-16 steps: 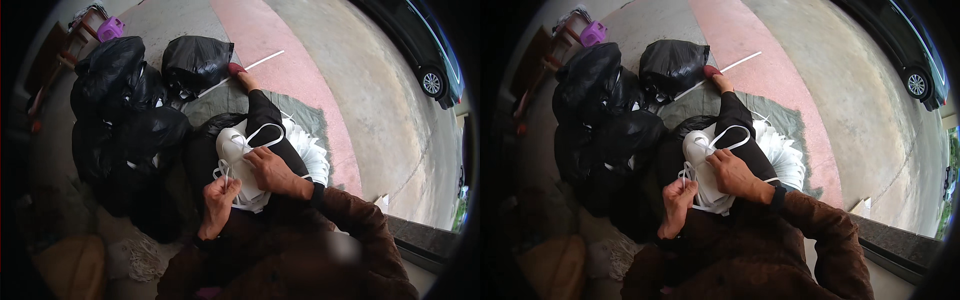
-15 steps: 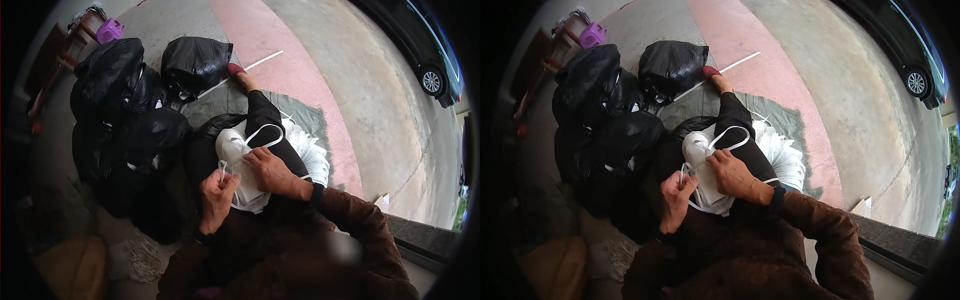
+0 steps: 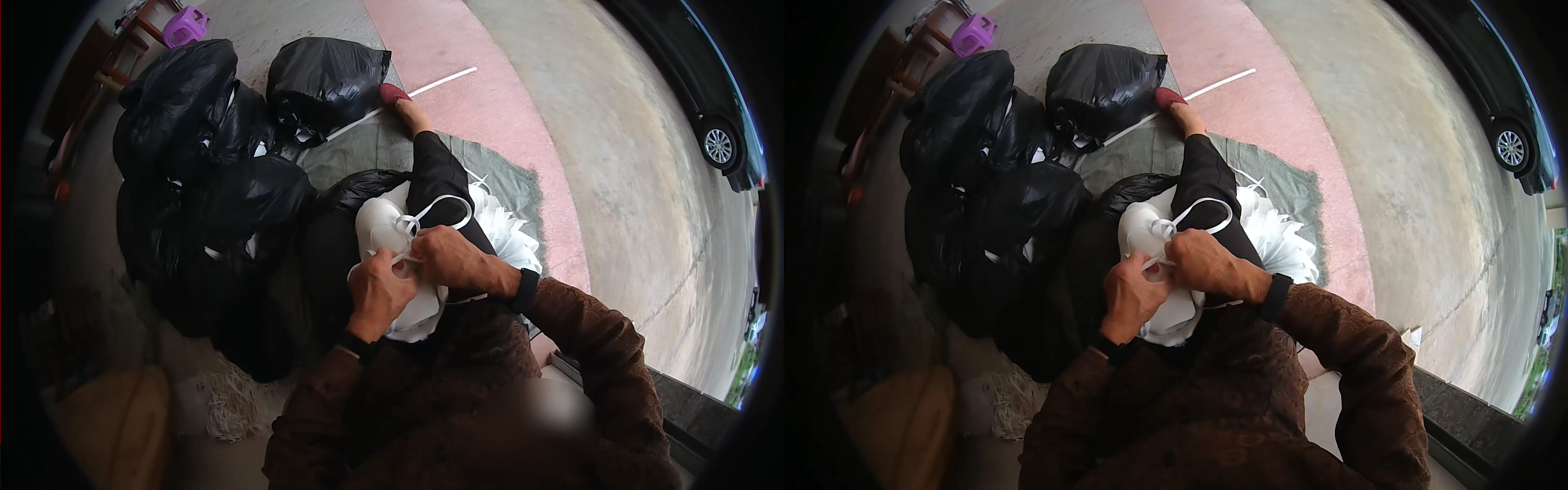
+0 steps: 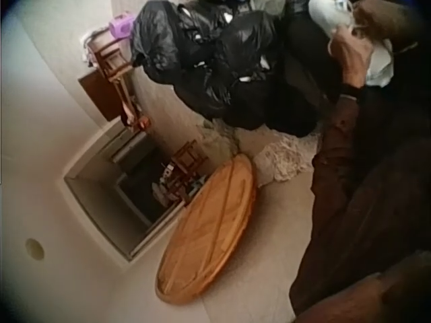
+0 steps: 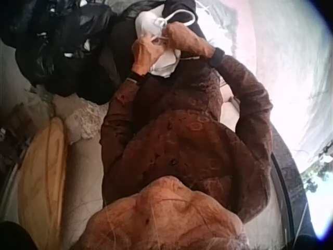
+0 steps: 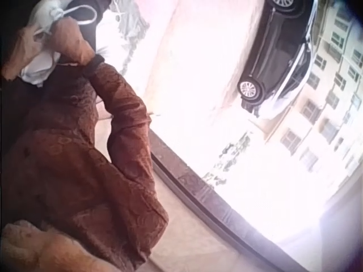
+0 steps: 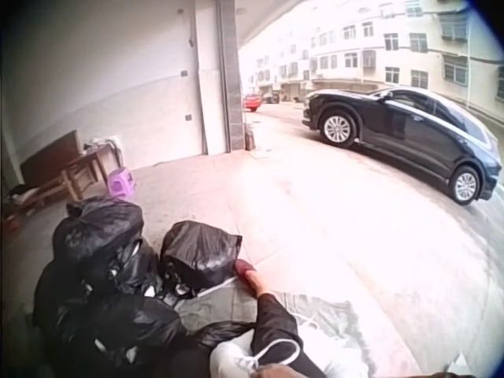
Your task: Lacing up a white shoe while sitting on the floor.
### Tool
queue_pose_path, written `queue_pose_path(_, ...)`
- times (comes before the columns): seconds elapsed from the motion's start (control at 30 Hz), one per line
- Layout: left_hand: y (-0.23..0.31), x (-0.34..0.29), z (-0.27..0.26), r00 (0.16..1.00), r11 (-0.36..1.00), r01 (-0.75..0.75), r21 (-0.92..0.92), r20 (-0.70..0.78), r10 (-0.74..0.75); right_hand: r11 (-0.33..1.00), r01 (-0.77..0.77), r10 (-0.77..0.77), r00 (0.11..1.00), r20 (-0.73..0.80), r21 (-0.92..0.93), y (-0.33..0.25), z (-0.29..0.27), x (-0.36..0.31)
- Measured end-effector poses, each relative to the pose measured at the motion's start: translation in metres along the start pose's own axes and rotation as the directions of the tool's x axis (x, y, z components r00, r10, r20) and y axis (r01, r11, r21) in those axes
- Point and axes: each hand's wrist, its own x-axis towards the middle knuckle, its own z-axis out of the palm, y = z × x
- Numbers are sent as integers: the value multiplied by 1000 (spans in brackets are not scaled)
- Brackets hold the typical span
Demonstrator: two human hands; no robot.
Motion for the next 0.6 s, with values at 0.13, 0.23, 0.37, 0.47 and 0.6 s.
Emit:
queue_pose_path(0.13,5,-3,2,996,996,-72,49,-54,75,997,54,-47,992,-116,57,-3,4,-7)
queue_pose_path(0.23,7,-6,2,983,990,-126,64,-129,133,983,-139,165,954,-249,119,-21,17,-22)
queue_pose_path(0.37,10,-5,1,974,985,-132,114,-168,150,969,-136,200,922,-332,207,-29,20,-13)
queue_pose_path(0.47,12,-6,3,985,988,-91,121,-133,107,985,-25,72,960,-271,173,-16,15,-13)
queue_pose_path(0.6,12,-13,6,930,949,-236,208,-236,283,995,27,-45,983,-178,-101,-19,10,-14)
